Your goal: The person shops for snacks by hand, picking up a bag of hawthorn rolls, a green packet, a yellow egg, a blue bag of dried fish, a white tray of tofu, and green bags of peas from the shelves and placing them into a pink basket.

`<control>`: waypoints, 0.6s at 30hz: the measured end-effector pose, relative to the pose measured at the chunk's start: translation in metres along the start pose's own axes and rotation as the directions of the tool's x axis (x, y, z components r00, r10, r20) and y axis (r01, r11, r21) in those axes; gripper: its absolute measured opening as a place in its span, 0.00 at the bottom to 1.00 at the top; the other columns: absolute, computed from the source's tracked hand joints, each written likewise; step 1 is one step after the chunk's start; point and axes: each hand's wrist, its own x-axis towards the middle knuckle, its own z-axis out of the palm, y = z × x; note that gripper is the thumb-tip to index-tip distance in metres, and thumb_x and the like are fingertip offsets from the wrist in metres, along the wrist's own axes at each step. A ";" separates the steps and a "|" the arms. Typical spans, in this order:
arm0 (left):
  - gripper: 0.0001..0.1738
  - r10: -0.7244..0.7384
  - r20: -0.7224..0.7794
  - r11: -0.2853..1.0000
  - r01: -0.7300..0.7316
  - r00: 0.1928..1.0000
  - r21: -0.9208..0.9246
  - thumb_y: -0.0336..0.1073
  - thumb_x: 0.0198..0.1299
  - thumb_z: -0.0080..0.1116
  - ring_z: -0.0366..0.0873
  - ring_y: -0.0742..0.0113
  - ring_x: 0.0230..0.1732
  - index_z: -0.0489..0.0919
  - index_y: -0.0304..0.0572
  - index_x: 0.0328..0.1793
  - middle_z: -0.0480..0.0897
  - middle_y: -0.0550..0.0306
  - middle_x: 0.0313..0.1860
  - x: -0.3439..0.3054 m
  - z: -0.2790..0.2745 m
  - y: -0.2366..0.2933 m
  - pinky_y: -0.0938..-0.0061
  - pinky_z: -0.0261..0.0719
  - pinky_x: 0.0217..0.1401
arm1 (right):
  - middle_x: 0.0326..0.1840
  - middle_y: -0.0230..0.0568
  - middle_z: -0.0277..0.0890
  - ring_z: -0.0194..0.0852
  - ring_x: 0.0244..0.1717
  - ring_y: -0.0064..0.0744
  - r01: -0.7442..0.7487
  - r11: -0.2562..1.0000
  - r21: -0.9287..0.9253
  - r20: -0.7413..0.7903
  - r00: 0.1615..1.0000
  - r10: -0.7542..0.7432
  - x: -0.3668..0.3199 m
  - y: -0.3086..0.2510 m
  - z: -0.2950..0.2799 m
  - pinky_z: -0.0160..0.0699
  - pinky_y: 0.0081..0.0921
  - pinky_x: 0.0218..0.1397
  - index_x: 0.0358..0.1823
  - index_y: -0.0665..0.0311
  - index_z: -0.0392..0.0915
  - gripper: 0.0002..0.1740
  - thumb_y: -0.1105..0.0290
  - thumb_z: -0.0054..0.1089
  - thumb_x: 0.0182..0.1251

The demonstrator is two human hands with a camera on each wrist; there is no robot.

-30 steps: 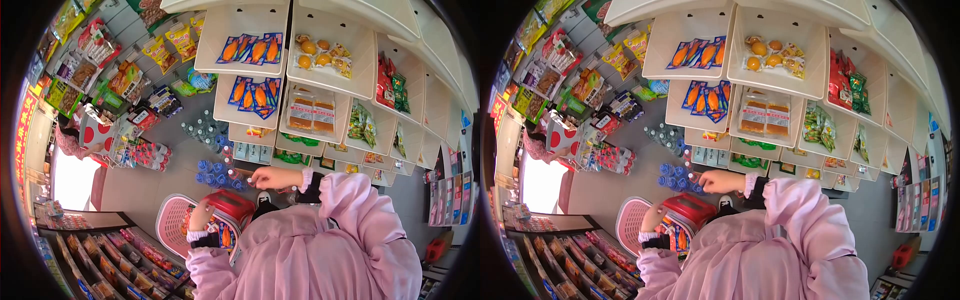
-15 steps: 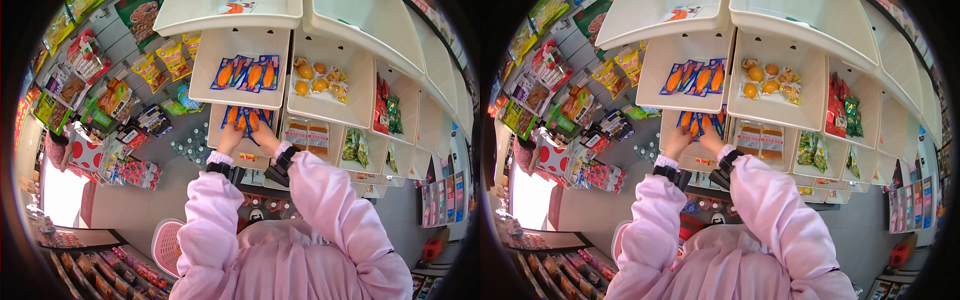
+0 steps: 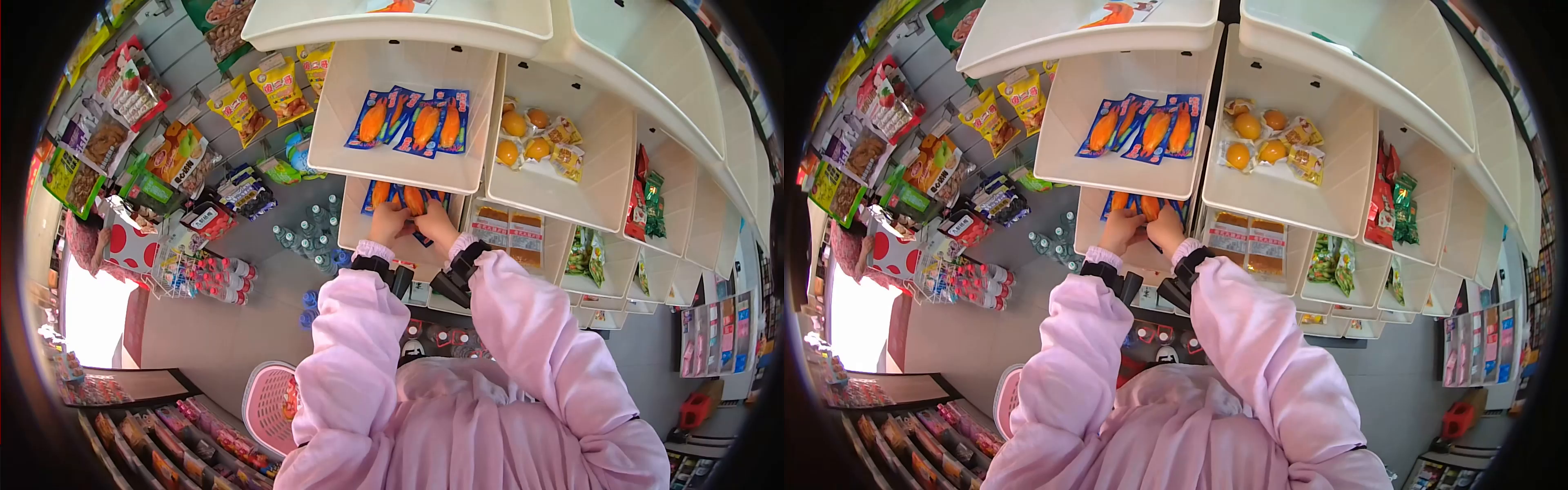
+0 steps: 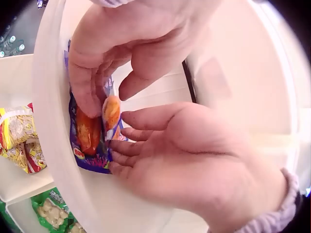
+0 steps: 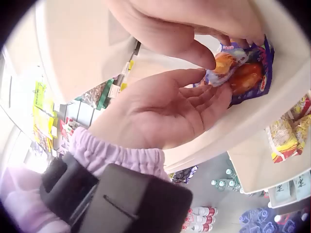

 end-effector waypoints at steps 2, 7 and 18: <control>0.08 0.034 -0.027 0.999 -0.034 0.999 -0.005 0.29 0.55 0.48 0.77 0.66 0.28 0.72 0.31 0.38 0.77 0.52 0.32 -0.012 0.001 0.006 0.76 0.79 0.28 | 0.40 0.43 0.70 0.70 0.37 0.28 -0.023 0.990 0.142 0.071 0.997 0.013 -0.016 -0.024 -0.012 0.68 0.22 0.37 0.50 0.70 0.64 0.22 0.82 0.47 0.48; 0.08 0.185 -0.046 0.963 -0.190 0.982 -0.189 0.30 0.57 0.47 0.76 0.71 0.30 0.72 0.33 0.39 0.77 0.56 0.33 -0.072 -0.007 0.009 0.79 0.77 0.31 | 0.42 0.40 0.69 0.68 0.41 0.26 -0.128 0.818 0.561 0.246 0.969 -0.017 -0.082 -0.074 -0.050 0.67 0.20 0.43 0.50 0.72 0.61 0.20 0.81 0.48 0.53; 0.11 0.001 -0.389 0.945 -0.129 0.921 -0.302 0.30 0.58 0.47 0.76 0.75 0.32 0.71 0.35 0.46 0.77 0.60 0.34 -0.281 -0.052 -0.113 0.82 0.77 0.31 | 0.33 0.33 0.72 0.70 0.30 0.19 -0.300 0.947 0.115 0.899 0.437 0.030 -0.201 -0.007 0.022 0.70 0.15 0.32 0.39 0.68 0.67 0.09 0.76 0.48 0.56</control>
